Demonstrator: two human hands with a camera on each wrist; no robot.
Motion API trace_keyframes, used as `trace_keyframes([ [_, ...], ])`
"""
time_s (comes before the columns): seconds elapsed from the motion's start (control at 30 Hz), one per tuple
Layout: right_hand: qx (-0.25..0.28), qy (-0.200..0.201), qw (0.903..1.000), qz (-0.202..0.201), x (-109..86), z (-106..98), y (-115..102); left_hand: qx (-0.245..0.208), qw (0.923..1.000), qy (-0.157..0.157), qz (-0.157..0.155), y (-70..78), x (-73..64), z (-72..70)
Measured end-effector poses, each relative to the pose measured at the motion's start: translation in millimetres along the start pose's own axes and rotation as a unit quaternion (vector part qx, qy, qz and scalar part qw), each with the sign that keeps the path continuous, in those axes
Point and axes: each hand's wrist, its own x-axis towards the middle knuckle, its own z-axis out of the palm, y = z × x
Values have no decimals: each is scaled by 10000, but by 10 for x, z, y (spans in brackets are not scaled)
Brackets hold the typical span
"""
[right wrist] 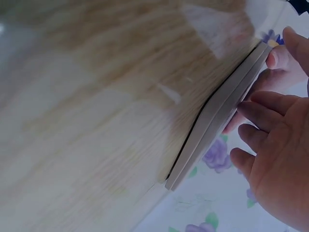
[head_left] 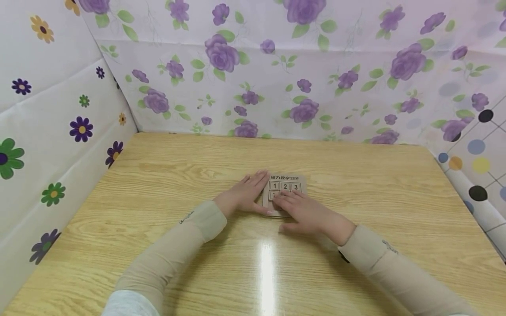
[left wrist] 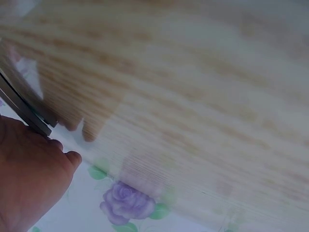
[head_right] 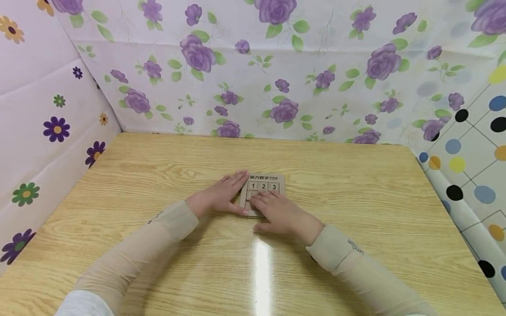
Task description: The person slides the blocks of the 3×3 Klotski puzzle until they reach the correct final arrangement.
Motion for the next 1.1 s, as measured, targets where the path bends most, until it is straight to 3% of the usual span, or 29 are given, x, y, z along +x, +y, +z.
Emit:
trace_keyframes([
  [0.63, 2, 226, 9997, -18, -292, -15, 5, 265, 9995, 168, 9, -3, -3, -6],
  [1.1, -48, 186, 9998, 25, -277, 25, -4, 336, 9993, 149, 47, 14, -9, -34],
])
